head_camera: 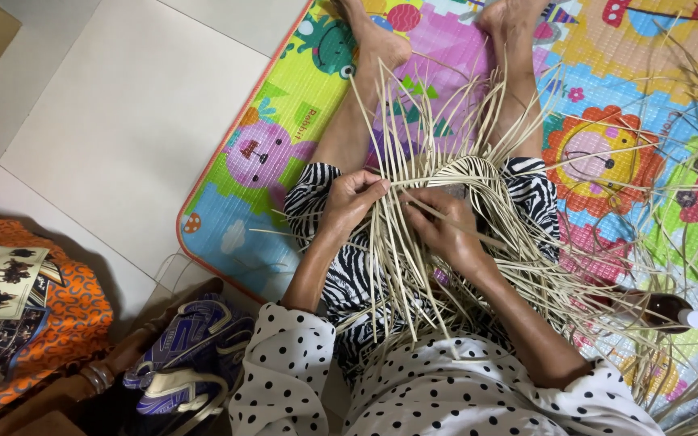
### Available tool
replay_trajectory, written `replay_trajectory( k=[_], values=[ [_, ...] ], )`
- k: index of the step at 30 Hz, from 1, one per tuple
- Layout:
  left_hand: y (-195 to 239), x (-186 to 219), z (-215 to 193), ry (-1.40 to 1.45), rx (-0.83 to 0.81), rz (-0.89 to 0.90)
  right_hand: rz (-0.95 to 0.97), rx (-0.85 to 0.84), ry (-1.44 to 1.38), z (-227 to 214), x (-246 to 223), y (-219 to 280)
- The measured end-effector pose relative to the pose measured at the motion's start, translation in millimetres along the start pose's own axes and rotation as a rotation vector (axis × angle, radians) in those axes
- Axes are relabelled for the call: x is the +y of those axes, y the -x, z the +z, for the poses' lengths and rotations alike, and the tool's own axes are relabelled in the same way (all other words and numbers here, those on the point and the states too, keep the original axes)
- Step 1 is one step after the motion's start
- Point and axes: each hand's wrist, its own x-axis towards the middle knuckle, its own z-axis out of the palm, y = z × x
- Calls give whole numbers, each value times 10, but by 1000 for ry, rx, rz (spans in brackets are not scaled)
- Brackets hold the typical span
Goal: The person sits on a colorful play mat and weaves dried straw or palm fronds by hand. They repeatedly interlace strands to form a woven structure, occasionally adjusting the bundle and adding new pieces.
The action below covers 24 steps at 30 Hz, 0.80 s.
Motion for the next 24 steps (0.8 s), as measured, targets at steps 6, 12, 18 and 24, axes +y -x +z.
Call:
replay_trajectory(
  k=[6,12,18,24],
  values=[
    [-88,-141,-67,65,-53,-55,-269,2,456,72,190,-343],
    [-24,88,-194,45,-132,-92,-523,-227,374,-43,42,-678],
    [3,199,-193,-151,-148,-17,-416,-383,355,-153,-362,-944],
    [-12,164,-172,-143,-114,3,-417,-383,246,-162,-187,-806]
  ],
)
